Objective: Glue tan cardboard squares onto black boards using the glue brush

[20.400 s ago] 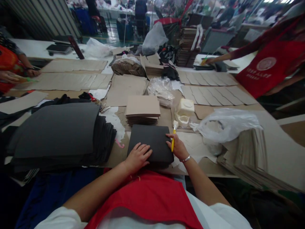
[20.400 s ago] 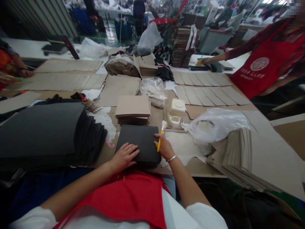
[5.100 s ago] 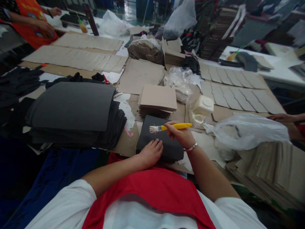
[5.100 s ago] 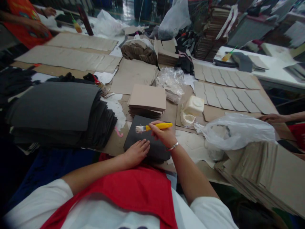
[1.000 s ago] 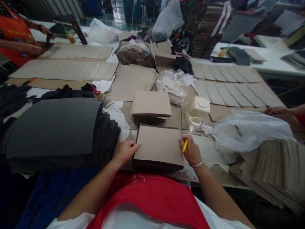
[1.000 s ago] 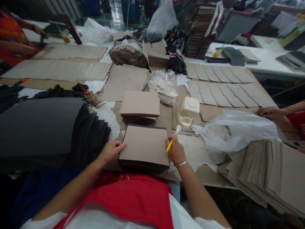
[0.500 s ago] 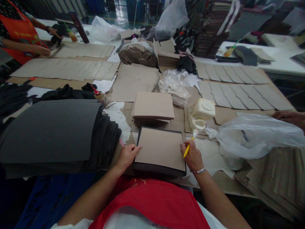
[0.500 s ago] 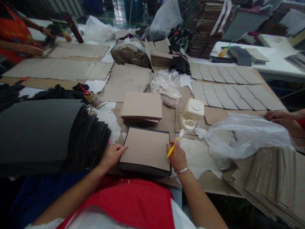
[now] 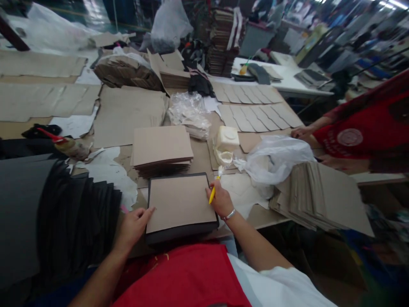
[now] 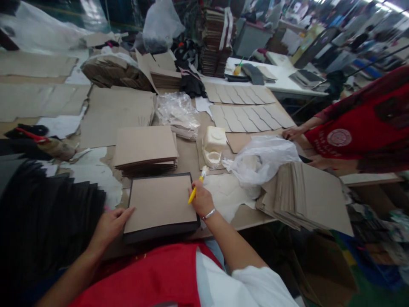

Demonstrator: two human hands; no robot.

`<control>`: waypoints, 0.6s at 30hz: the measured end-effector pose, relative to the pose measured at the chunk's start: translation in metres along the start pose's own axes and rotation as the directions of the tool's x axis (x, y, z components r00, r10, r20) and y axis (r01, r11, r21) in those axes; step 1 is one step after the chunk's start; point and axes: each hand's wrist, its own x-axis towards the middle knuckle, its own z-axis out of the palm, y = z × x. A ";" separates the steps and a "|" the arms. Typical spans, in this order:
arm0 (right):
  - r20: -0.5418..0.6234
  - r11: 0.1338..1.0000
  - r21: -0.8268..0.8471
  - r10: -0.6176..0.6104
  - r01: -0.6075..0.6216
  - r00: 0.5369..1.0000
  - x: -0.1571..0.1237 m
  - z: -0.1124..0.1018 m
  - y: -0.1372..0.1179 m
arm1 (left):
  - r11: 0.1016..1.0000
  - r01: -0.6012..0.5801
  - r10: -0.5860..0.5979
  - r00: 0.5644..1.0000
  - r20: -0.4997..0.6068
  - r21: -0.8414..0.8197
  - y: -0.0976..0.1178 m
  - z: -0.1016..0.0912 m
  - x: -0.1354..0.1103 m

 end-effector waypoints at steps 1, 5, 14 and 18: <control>0.005 1.000 0.004 0.005 -0.005 1.000 0.000 0.000 0.000 | 1.000 0.007 -0.007 1.000 0.005 -0.001 0.000 0.000 0.000; 0.025 0.999 0.012 0.030 -0.030 0.999 -0.001 -0.002 -0.002 | 1.000 0.026 -0.026 1.000 -0.010 -0.007 0.002 0.000 -0.002; 0.063 0.994 -0.096 0.059 -0.053 0.996 0.001 -0.003 -0.010 | 0.999 -0.005 0.003 0.999 -0.053 -0.033 0.007 -0.003 0.001; 0.034 0.988 -0.145 0.050 -0.045 0.998 0.003 -0.001 -0.012 | 0.997 -0.062 0.060 0.996 -0.061 -0.038 0.007 -0.005 0.004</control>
